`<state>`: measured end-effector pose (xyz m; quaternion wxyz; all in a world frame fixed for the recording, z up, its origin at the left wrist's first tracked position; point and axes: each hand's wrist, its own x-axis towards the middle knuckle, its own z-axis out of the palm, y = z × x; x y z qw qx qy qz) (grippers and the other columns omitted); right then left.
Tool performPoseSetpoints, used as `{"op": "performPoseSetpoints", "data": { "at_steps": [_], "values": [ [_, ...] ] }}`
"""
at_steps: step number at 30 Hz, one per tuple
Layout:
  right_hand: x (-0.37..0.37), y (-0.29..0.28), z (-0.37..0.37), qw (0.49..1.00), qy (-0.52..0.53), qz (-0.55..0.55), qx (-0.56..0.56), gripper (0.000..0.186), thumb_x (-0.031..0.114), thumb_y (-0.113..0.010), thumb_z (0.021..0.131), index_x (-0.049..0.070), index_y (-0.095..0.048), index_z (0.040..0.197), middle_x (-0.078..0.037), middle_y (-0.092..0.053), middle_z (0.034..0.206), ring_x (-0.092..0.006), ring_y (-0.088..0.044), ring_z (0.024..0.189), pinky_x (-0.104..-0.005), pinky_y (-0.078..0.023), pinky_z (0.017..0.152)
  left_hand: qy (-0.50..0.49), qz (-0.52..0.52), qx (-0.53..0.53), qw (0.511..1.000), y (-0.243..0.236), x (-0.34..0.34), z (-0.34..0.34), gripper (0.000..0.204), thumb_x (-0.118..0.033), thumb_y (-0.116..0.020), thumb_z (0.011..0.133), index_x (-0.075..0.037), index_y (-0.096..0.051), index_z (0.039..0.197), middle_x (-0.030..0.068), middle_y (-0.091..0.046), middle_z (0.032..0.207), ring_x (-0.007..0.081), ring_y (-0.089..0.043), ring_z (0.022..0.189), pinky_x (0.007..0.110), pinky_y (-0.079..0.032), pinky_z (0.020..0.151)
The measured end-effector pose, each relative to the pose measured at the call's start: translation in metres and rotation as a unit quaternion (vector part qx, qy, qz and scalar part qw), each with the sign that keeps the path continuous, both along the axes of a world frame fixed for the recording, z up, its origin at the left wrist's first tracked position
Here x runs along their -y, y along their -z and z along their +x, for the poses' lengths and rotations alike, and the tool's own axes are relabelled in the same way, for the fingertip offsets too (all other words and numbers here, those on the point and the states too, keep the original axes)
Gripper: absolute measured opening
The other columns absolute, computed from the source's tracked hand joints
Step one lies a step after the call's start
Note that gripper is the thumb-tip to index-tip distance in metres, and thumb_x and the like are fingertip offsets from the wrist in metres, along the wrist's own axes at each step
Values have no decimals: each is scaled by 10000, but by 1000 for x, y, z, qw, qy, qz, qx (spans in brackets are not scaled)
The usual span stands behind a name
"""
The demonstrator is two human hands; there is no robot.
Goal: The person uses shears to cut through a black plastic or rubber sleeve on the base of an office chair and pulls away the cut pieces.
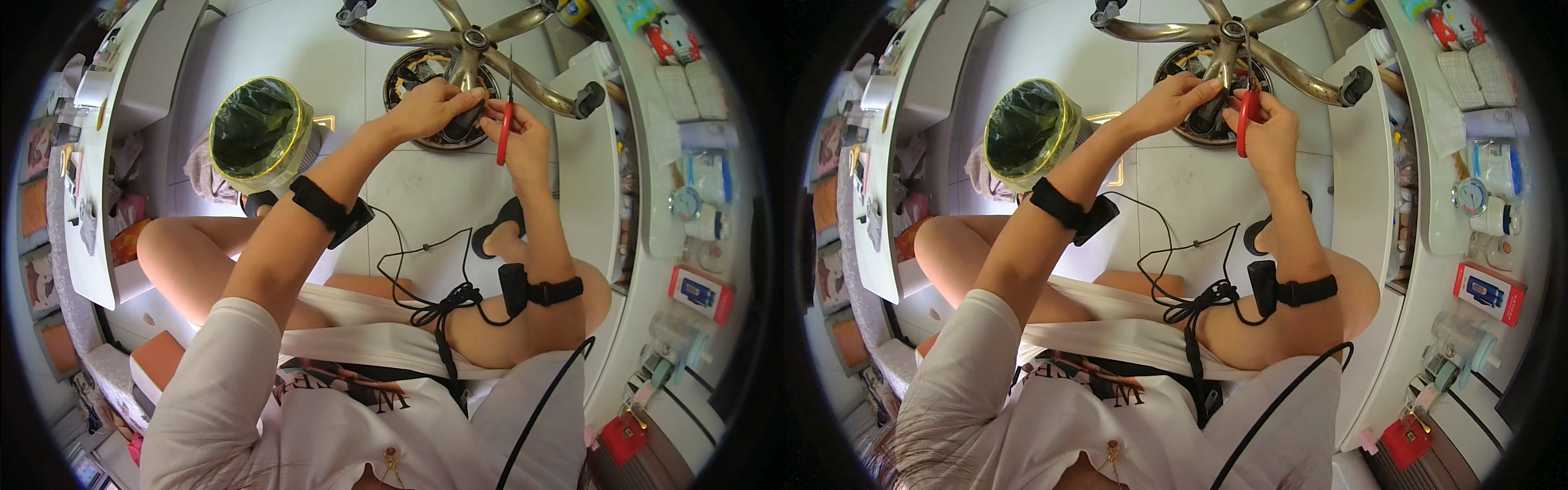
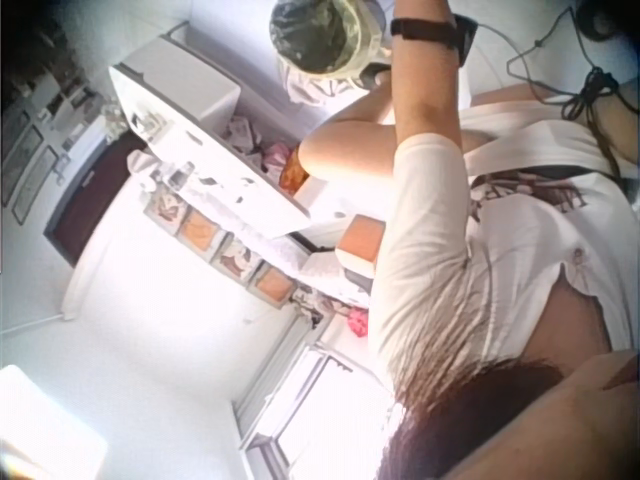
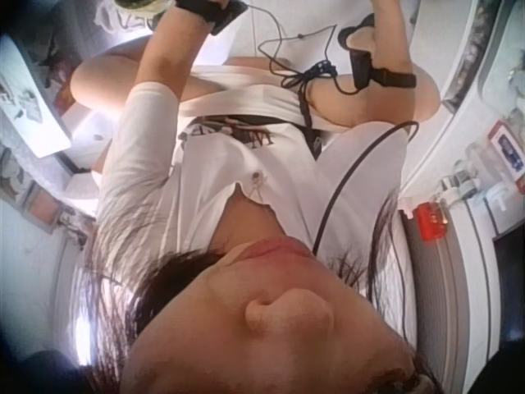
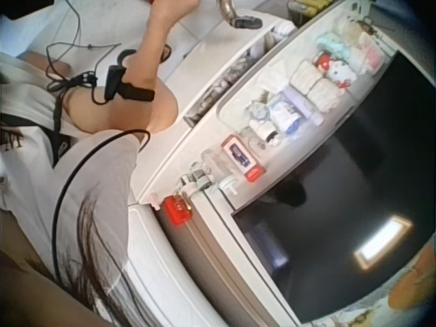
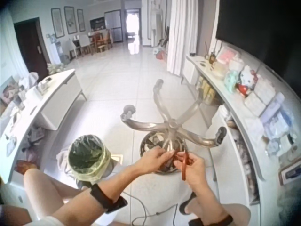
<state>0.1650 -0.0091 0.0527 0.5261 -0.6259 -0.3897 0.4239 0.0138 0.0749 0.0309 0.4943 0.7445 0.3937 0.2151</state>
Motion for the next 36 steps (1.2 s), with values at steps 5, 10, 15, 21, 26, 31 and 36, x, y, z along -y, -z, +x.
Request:
{"op": "performPoseSetpoints", "data": {
  "at_steps": [5,10,15,21,26,31,36],
  "values": [
    [3,0,-2,1000,20,5,6,311,19,-695,697,-33,-603,989,-85,-645,878,-130,-600,782,-235,-471,703,35,-49,34,998,-14,6,-2,536,-470,-439,904,24,-641,849,45,-533,599,136,-479,585,286,-420,601],
    [6,1,-4,999,43,-8,29,300,29,-704,687,-28,-603,964,-76,-640,842,-113,-580,731,-227,-456,640,70,-86,102,989,-11,6,-4,465,-409,-468,913,23,-602,1016,27,-579,786,88,-496,758,235,-406,715],
    [8,5,-3,999,46,-4,23,299,22,-703,684,-25,-603,961,-68,-638,827,-109,-577,720,-222,-452,627,119,-163,155,967,-1,2,-8,432,-347,-513,903,-44,-510,1211,8,-552,1032,93,-474,953,248,-377,853],
    [8,2,-5,998,53,0,-17,296,-20,-674,702,-33,-591,986,-88,-633,887,-121,-584,778,-222,-459,664,81,-156,247,953,4,11,-10,435,-183,-611,848,-49,-471,1238,30,-558,1134,119,-488,1012,273,-376,917],
    [8,-2,-9,998,58,0,-31,286,-33,-649,733,-46,-578,1009,-104,-623,929,-140,-590,838,-226,-462,719,2,-129,307,943,16,24,-6,431,-123,-663,800,-32,-474,1177,38,-573,1118,121,-492,981,288,-407,887],
    [4,4,-9,999,48,0,-25,303,-34,-636,749,-45,-561,1042,-111,-611,964,-147,-583,881,-234,-465,765,-73,-96,334,935,23,36,-2,473,-99,-707,734,-44,-487,1150,36,-587,1096,119,-486,885,284,-418,840],
    [1,5,-9,999,43,2,-27,324,-15,-640,760,-53,-543,1067,-119,-603,984,-149,-572,912,-242,-463,780,-103,-87,298,945,15,38,-7,448,-130,-742,693,-60,-550,1092,2,-605,1010,114,-495,880,266,-407,795]
  ]
}}
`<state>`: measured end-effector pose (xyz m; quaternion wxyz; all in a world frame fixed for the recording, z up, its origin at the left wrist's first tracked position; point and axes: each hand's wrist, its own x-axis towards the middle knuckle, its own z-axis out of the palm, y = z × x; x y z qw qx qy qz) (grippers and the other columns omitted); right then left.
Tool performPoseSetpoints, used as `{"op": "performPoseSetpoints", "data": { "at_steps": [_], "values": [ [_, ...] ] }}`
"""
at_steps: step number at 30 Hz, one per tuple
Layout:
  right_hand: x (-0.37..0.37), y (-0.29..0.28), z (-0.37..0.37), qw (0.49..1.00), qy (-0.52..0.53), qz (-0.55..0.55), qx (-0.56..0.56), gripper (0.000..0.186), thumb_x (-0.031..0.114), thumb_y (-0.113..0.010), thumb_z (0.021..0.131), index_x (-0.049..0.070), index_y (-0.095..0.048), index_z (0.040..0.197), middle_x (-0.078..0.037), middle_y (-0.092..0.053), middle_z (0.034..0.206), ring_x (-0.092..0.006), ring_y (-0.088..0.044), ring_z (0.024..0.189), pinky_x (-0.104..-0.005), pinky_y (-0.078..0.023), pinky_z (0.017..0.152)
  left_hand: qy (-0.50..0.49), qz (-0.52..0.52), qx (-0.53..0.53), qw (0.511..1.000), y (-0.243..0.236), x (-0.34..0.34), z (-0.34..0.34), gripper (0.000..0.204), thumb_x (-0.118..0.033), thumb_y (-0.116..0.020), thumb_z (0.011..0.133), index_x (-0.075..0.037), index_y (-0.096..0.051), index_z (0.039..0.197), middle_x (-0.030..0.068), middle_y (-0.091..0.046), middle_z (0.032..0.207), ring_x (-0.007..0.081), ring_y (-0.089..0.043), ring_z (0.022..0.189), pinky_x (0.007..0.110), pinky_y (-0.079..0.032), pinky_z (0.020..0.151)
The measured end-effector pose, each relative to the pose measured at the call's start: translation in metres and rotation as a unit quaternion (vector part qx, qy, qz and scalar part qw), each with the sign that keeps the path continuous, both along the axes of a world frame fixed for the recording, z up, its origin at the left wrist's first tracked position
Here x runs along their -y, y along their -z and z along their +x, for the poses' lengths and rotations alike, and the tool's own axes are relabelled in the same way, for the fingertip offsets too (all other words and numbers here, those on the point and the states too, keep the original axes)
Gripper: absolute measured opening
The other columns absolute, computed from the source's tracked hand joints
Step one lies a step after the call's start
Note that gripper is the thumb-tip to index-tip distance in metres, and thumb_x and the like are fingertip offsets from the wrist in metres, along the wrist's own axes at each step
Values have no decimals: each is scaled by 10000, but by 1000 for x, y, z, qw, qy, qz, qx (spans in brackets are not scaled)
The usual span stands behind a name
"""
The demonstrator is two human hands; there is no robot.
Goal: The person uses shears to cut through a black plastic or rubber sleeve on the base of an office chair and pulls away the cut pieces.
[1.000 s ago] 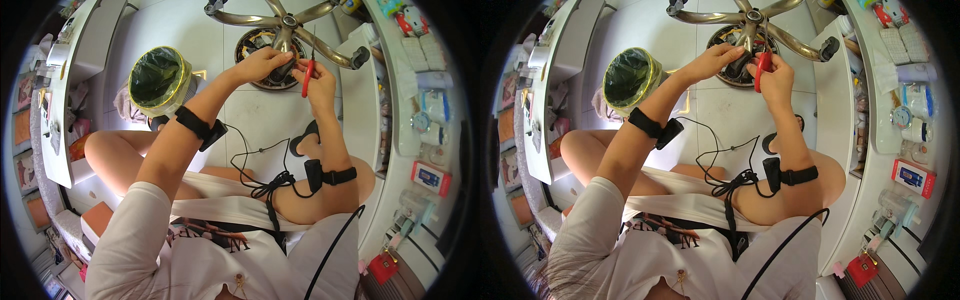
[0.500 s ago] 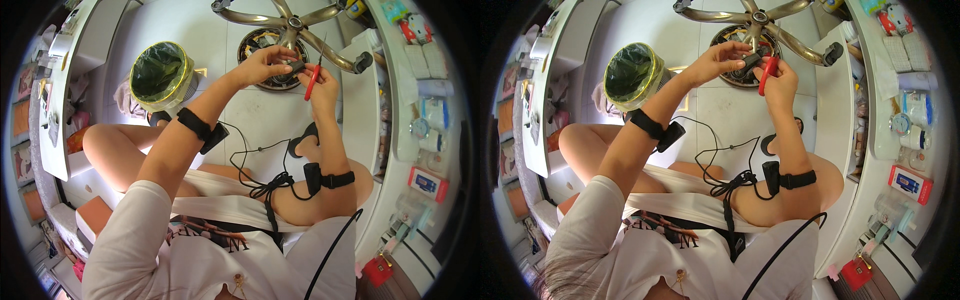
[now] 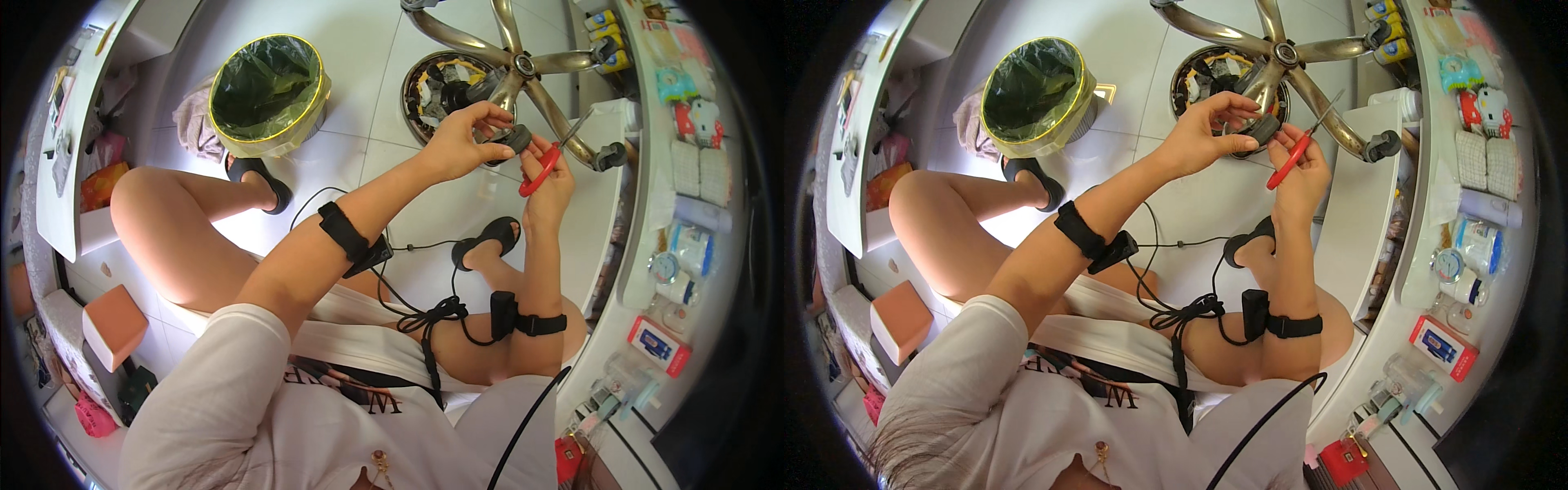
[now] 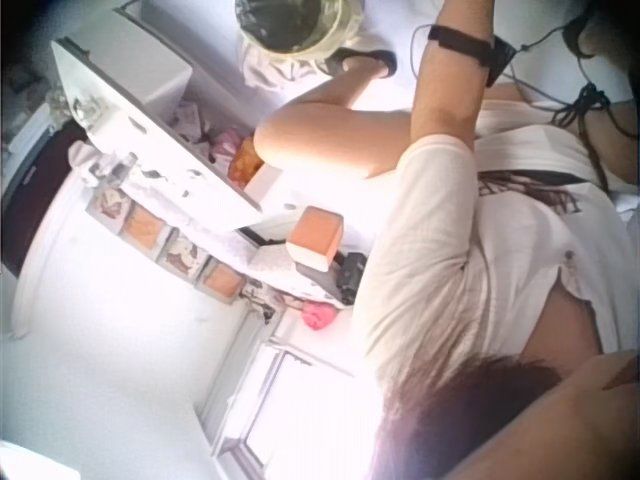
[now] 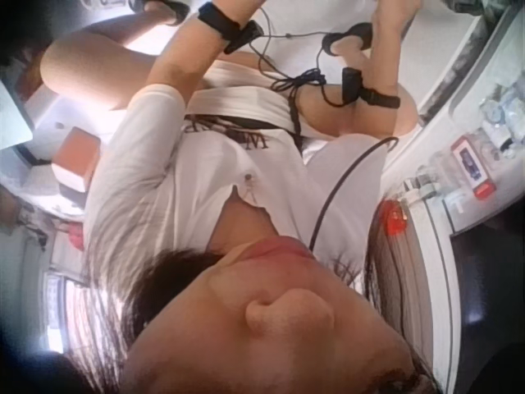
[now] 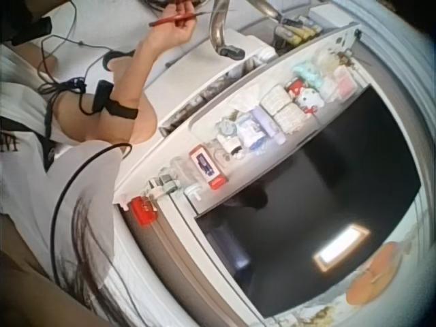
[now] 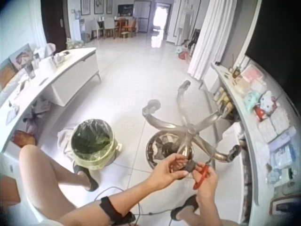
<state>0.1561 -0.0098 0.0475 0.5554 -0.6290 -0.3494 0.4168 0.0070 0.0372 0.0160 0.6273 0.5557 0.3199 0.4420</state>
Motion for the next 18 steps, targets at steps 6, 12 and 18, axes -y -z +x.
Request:
{"op": "performPoseSetpoints", "data": {
  "at_steps": [6,12,18],
  "values": [
    [-6,0,-3,1000,-5,0,2,334,-2,-638,765,-54,-547,1082,-106,-609,958,-133,-575,846,-233,-459,733,-3,21,-29,999,5,-4,-7,360,-128,-741,697,-66,-607,1025,-6,-597,953,116,-529,867,267,-412,810],
    [-3,-14,-11,999,11,-6,36,192,108,-624,803,-14,-580,944,-24,-537,732,-76,-471,638,-194,-369,574,26,34,-12,999,10,-10,-12,276,-56,-682,744,-55,-617,1012,8,-601,943,115,-558,865,272,-439,821],
    [30,-47,-15,989,-111,-90,41,277,304,-547,851,34,-541,788,-10,-455,618,-79,-411,545,-199,-307,502,15,79,-39,996,10,-13,-13,240,-39,-647,775,-43,-604,1011,17,-606,925,119,-561,858,274,-445,816]
  ]
}}
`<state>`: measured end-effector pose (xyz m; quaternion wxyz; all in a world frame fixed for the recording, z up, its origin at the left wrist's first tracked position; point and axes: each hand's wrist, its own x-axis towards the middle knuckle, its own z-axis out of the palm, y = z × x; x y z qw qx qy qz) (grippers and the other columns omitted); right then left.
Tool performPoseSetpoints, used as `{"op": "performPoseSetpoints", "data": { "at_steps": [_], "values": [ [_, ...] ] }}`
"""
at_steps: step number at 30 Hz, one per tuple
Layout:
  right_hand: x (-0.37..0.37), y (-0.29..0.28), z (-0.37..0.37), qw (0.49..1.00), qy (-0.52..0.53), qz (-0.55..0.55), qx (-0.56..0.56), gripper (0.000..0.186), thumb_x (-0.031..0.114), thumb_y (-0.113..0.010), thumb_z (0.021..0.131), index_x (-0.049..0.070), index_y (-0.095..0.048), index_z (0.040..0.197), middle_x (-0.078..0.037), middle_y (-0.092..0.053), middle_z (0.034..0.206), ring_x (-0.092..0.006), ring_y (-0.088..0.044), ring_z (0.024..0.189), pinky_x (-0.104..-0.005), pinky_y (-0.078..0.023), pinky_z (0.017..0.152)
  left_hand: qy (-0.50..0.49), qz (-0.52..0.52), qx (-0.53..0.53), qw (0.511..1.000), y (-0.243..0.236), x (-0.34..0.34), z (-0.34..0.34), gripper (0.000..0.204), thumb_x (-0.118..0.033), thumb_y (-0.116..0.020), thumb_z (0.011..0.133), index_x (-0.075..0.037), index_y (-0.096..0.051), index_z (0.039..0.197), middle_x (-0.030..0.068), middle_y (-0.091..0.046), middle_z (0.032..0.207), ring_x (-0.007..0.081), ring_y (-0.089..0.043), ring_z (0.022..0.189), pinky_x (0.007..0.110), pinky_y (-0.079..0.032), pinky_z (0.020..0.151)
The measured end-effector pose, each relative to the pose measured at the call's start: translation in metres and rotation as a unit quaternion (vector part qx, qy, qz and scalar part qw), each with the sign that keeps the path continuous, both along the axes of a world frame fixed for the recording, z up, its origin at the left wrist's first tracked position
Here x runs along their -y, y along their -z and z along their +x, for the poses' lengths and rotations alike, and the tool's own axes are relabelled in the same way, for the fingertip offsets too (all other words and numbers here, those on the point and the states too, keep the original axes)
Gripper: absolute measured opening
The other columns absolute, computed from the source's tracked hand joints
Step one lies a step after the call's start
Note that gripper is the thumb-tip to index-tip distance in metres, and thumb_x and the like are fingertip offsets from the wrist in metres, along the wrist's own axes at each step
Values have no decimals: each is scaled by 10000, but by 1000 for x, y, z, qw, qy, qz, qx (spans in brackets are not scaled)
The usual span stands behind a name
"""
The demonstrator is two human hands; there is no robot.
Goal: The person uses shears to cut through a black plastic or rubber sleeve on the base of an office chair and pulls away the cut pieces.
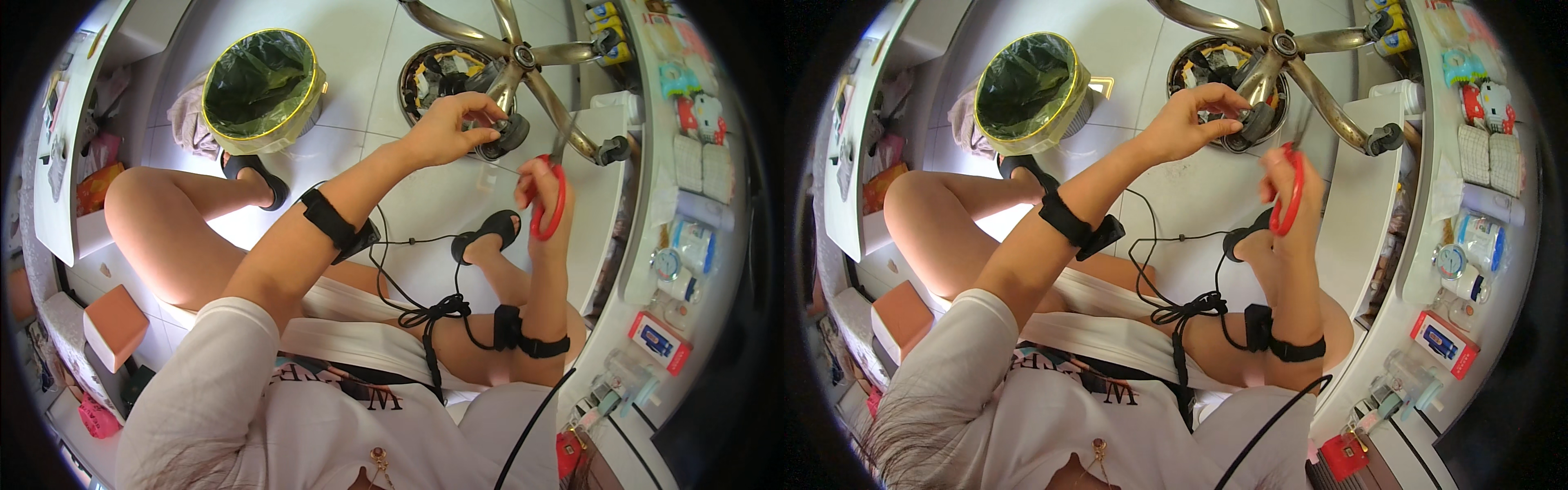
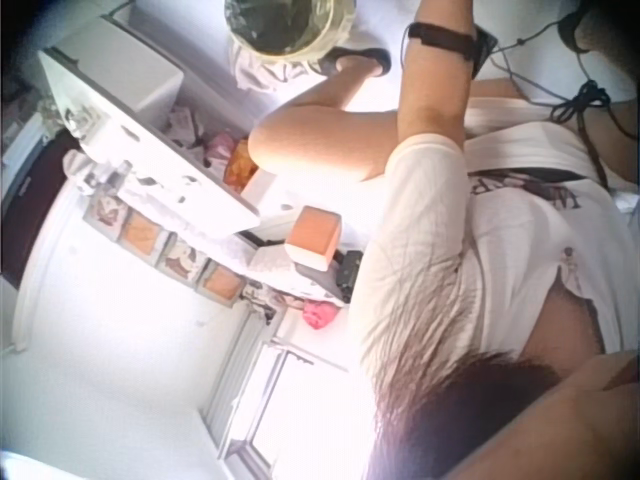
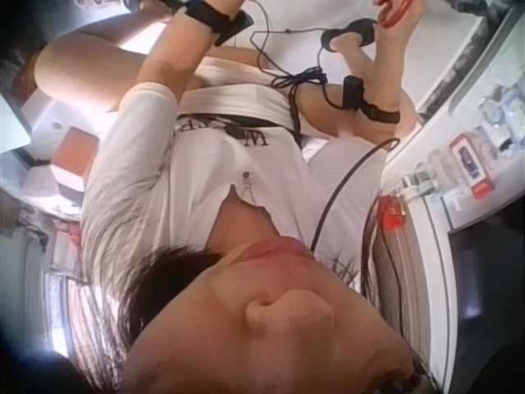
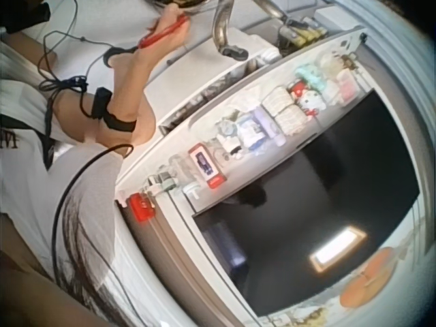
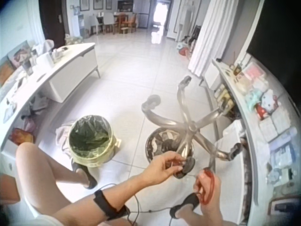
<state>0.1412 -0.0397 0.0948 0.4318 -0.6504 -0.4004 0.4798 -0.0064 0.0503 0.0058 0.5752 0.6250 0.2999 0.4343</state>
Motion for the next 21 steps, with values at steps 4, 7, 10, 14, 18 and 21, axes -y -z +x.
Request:
{"op": "performPoseSetpoints", "data": {
  "at_steps": [4,7,10,14,18,21],
  "values": [
    [25,1,-11,990,-87,-81,-71,352,363,-514,858,30,-515,745,-27,-454,605,-104,-436,502,-225,-336,490,5,-8,-2,1000,4,1,0,243,-57,-641,787,-29,-590,1022,19,-597,921,117,-553,861,274,-444,809],
    [30,8,-18,974,-57,-118,-182,391,383,-508,859,26,-496,701,-37,-461,599,-120,-453,479,-241,-348,478,1,-11,-12,1000,2,3,2,242,-71,-634,798,-17,-574,1026,25,-589,920,117,-548,869,273,-441,814],
    [32,14,-18,969,-65,-131,-201,422,405,-494,864,34,-482,664,-41,-461,586,-125,-455,473,-240,-346,478,-12,-26,1,1000,4,7,3,241,-74,-632,804,-16,-565,1029,28,-588,920,118,-548,880,273,-437,825],
    [33,19,-17,967,-71,-135,-202,446,437,-487,863,43,-482,655,-35,-451,569,-127,-450,461,-243,-342,470,-20,-20,16,999,9,7,6,236,-60,-638,802,-14,-557,1018,27,-585,945,119,-549,897,273,-435,843],
    [33,24,-16,965,-77,-134,-212,443,444,-497,860,52,-485,654,-32,-450,566,-123,-451,460,-241,-339,460,-31,-20,27,999,7,10,6,230,-46,-643,788,-15,-560,1001,33,-592,942,127,-561,890,271,-442,832],
    [31,24,-16,964,-77,-134,-218,437,445,-504,857,59,-484,652,-31,-449,561,-123,-450,456,-238,-339,456,-46,-25,38,998,9,11,8,224,-53,-658,764,-23,-573,969,42,-607,913,138,-575,863,276,-452,809]
  ]
}}
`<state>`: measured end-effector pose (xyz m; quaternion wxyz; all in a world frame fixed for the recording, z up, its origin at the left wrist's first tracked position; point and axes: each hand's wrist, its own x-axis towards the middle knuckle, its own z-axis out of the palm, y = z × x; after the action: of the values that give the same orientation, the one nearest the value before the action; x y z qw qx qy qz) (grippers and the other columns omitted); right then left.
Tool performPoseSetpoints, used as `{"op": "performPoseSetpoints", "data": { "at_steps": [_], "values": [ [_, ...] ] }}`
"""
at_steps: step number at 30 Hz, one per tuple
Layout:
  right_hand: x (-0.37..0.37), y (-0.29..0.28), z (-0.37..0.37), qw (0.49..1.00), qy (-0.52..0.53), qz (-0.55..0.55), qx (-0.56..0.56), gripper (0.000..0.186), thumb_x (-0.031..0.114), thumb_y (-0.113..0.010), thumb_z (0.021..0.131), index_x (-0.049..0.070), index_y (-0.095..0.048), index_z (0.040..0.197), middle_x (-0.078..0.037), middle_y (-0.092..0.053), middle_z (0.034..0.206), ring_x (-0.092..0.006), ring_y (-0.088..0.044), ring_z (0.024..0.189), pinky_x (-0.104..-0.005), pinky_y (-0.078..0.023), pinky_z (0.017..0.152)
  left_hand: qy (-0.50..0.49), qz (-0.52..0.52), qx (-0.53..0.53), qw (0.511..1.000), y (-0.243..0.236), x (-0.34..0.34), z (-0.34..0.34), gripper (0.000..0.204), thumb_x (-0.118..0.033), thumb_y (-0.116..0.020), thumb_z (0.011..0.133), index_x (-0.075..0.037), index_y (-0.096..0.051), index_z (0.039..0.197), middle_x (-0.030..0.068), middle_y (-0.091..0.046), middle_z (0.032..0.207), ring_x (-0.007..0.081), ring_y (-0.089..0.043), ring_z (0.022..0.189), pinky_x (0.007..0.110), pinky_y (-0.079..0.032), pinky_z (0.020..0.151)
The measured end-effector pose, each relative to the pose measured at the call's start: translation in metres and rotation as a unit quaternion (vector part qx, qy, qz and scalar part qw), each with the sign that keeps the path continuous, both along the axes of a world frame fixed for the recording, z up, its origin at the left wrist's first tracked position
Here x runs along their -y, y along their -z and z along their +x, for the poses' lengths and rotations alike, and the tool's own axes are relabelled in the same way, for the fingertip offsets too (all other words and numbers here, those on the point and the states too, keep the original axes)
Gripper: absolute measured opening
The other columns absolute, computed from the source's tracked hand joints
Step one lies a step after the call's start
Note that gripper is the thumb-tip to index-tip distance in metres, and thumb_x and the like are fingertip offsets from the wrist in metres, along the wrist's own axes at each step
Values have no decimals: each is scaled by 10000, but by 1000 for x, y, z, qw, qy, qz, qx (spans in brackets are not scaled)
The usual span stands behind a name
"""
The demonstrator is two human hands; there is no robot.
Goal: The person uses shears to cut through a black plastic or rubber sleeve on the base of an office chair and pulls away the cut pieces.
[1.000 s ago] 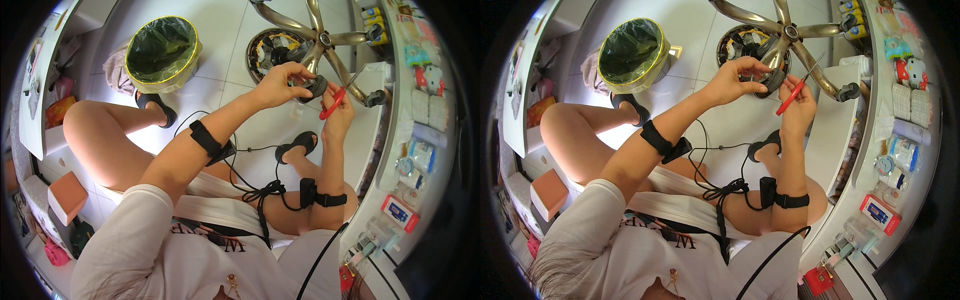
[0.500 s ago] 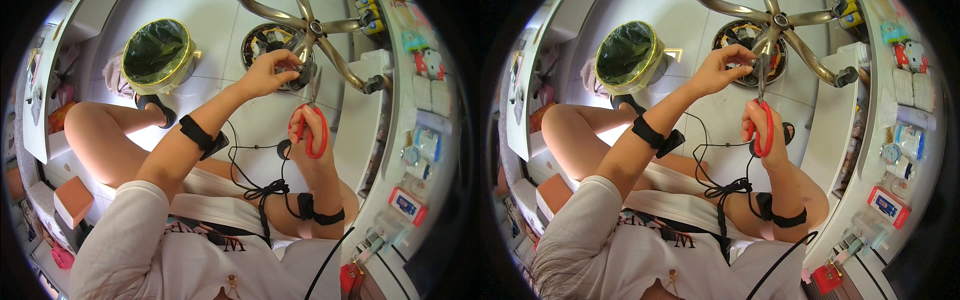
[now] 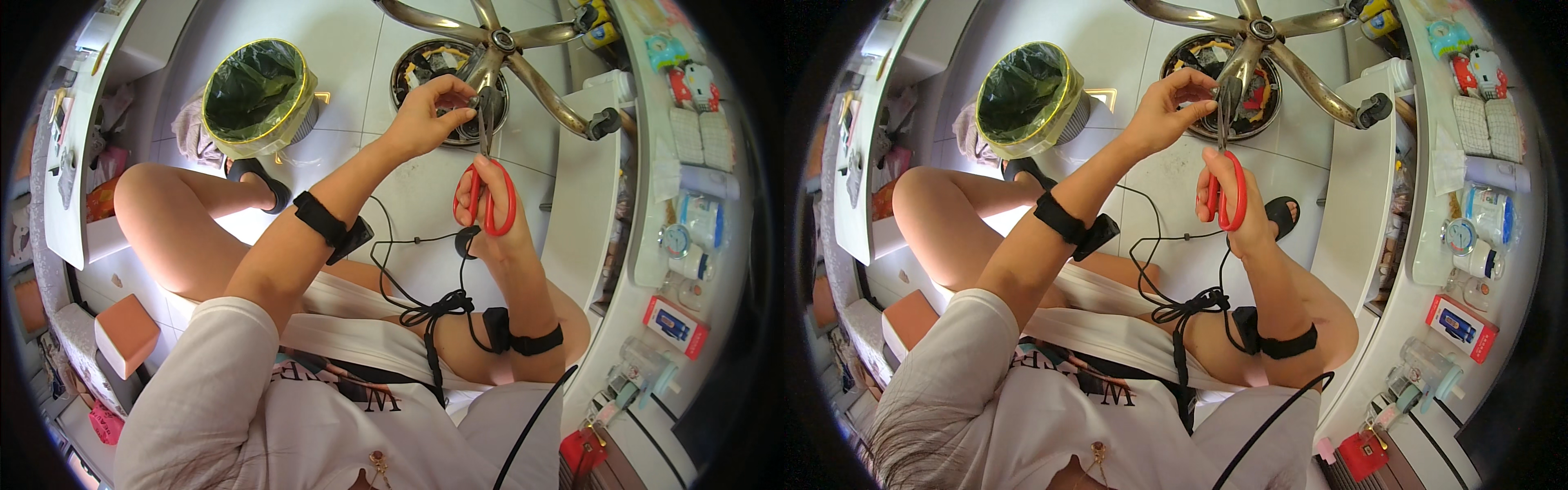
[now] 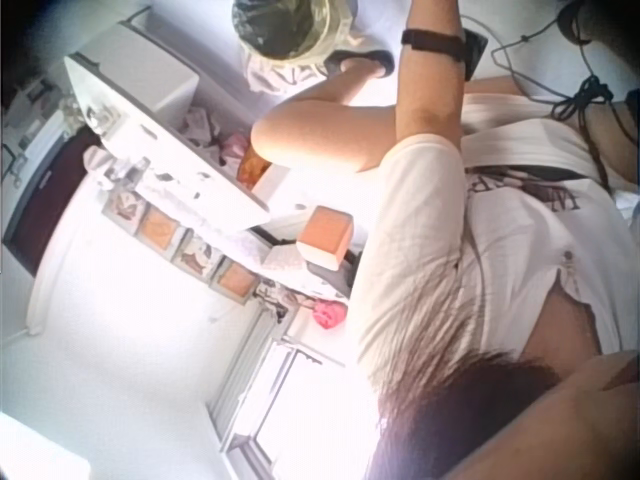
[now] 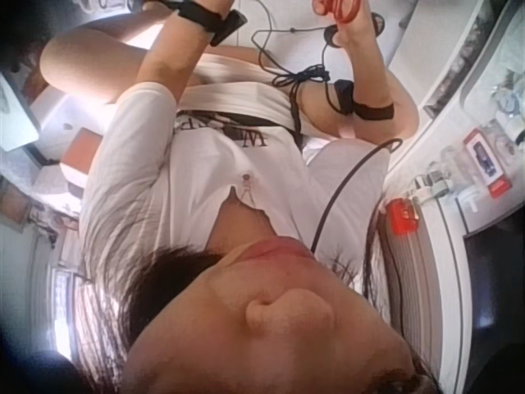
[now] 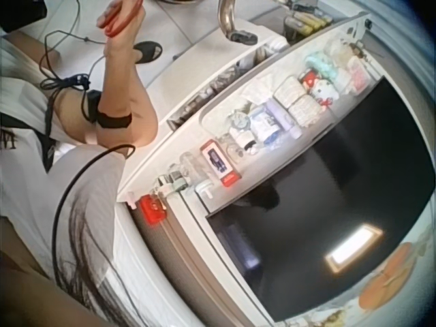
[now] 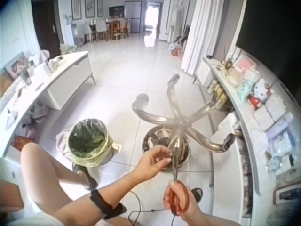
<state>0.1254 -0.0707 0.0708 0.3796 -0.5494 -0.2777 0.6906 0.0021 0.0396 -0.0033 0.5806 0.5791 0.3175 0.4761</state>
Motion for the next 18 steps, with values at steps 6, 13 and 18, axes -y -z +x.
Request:
{"op": "performPoseSetpoints", "data": {
  "at_steps": [6,13,18],
  "values": [
    [-5,-2,0,1000,3,-2,-10,424,435,-522,851,62,-482,653,-31,-446,553,-129,-444,439,-239,-344,438,0,7,-20,1000,-1,3,-1,237,-23,-637,793,-12,-548,1013,36,-584,950,120,-557,895,259,-446,816],
    [-7,-7,-2,997,36,-21,-68,419,431,-533,849,63,-476,657,-35,-442,538,-135,-437,414,-249,-351,417,-26,12,-1,1000,0,4,3,238,-39,-664,752,-14,-569,968,47,-602,923,138,-571,869,275,-451,799],
    [-9,-12,-5,998,45,-32,12,442,450,-544,842,71,-463,629,-20,-432,528,-121,-427,397,-234,-335,396,-23,1,-43,999,-1,7,2,249,-28,-657,770,-5,-553,996,39,-594,931,126,-562,880,263,-452,783]
  ]
}}
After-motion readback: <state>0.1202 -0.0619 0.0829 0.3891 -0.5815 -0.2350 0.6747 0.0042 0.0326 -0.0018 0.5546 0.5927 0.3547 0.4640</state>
